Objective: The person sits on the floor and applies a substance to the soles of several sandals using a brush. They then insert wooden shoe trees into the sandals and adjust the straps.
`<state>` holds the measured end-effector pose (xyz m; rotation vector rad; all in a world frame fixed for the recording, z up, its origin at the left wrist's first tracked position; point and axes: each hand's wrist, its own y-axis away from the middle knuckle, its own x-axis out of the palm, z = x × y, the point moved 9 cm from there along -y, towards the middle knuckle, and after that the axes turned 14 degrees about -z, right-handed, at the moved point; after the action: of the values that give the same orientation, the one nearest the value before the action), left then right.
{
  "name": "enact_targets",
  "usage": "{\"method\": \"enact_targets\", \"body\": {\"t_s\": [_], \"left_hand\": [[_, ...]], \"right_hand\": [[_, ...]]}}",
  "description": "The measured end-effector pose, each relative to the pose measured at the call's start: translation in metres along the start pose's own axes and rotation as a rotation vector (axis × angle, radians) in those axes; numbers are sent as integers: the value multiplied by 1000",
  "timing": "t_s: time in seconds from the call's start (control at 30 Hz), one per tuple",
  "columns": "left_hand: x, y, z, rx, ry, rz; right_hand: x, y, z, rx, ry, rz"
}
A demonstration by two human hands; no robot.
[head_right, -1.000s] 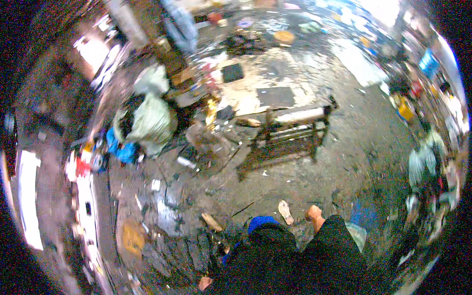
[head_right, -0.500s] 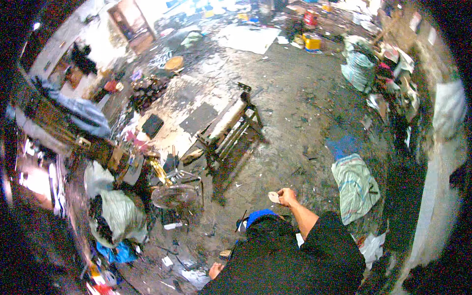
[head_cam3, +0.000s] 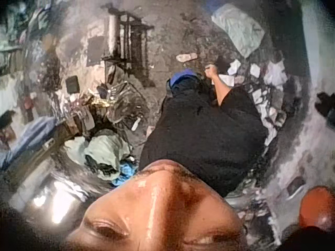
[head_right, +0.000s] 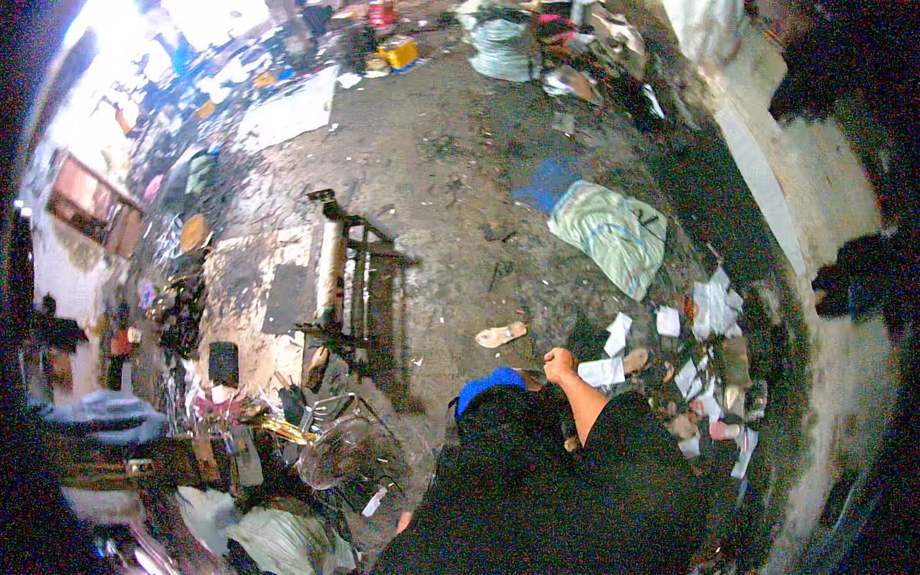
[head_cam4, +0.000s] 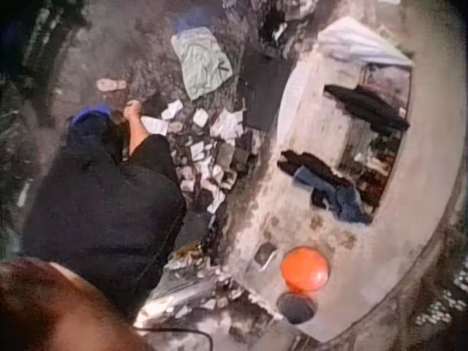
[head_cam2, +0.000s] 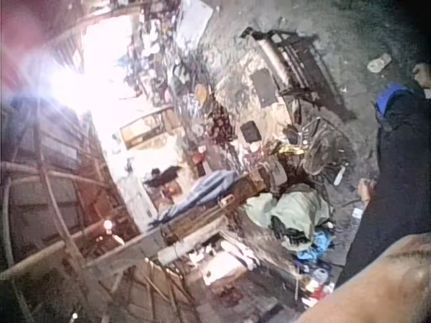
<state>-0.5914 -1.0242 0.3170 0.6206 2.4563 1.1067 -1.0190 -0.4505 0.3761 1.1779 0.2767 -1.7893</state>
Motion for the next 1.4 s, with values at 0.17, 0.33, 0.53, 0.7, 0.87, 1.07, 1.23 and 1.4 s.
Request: {"method": "enact_targets", "body": {"t_s": [0.17,0.33,0.53,0.7,0.87,1.07,1.23,1.4], "left_hand": [[46,12,-169,137,-119,135],[101,39,-222,198,-91,-87],[45,64,-158,140,-70,-317],[-25,128,-2,-216,275,-555],[14,209,80,-435,632,-721],[85,190,44,-284,138,-801],[122,126,-39,-89,357,-818],[103,116,-107,-283,492,-808]], "right_hand": [[3,51,-34,53,270,-4],[7,69,-53,53,193,-33],[70,54,33,-215,315,292],[139,10,139,-368,505,366],[254,-36,281,-772,360,482],[330,74,490,-954,213,581],[385,136,545,-1066,278,814],[451,153,513,-675,214,1048]]}}
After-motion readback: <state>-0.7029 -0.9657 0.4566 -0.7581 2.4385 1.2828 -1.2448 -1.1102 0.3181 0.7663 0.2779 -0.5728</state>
